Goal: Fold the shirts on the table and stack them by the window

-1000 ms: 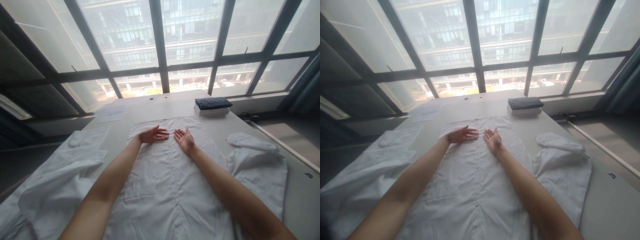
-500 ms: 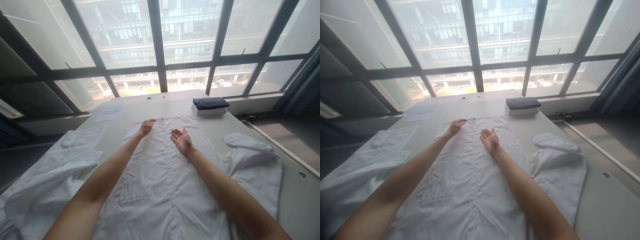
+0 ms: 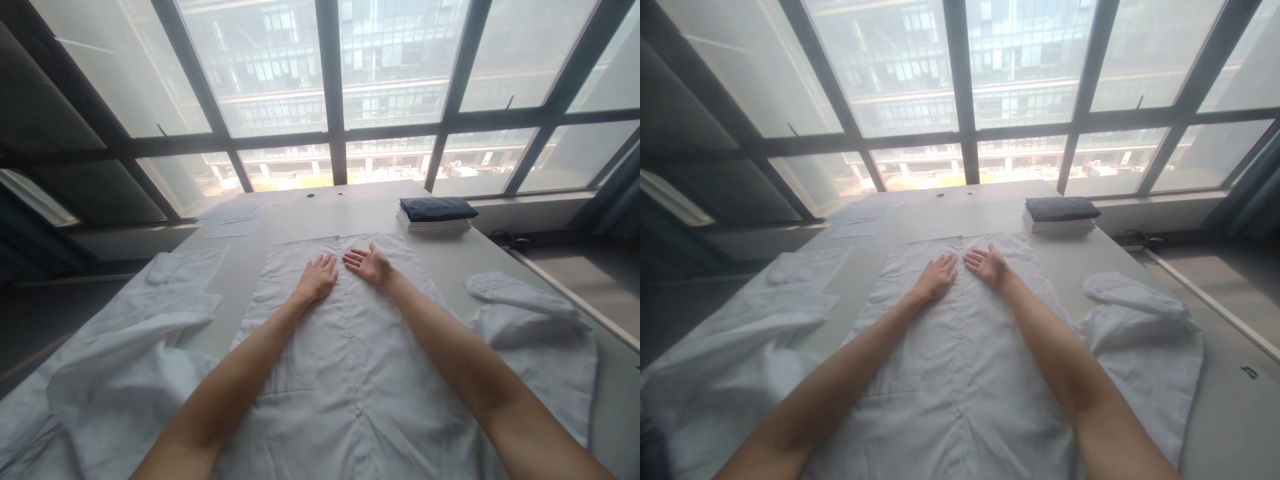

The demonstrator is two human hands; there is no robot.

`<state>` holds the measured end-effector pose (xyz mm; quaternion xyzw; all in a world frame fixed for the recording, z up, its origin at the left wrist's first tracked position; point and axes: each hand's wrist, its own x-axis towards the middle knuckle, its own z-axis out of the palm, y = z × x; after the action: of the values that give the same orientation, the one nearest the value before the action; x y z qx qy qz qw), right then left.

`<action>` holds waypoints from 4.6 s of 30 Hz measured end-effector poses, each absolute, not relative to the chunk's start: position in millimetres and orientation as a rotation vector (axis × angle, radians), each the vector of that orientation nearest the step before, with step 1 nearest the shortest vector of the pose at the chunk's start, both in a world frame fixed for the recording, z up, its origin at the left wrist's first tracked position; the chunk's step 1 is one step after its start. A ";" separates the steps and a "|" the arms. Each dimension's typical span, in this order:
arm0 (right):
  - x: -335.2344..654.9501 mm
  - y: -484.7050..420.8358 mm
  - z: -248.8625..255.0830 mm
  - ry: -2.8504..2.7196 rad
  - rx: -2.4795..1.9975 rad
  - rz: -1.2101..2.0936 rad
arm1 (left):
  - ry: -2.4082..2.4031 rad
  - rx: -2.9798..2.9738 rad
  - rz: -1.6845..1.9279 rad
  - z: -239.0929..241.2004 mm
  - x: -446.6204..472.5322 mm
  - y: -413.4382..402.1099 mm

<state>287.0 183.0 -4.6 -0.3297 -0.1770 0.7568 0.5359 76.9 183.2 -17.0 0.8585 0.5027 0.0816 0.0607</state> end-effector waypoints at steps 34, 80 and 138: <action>328.9 80.0 26.7 -1.406 -1.311 0.879 | 1.438 2.091 0.529 52.9 -41.5 95.2; 280.9 1.6 -20.5 -2.394 -1.661 0.326 | 1.531 2.650 0.171 -7.9 67.5 26.8; 565.2 -4.3 11.0 -0.872 -2.079 -0.221 | 1.532 2.652 0.276 -14.4 67.7 37.3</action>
<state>565.2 -4.3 11.0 -0.8310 -0.3486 -0.0884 0.4244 67.7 37.3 -14.4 0.8620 0.4978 0.0896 0.0332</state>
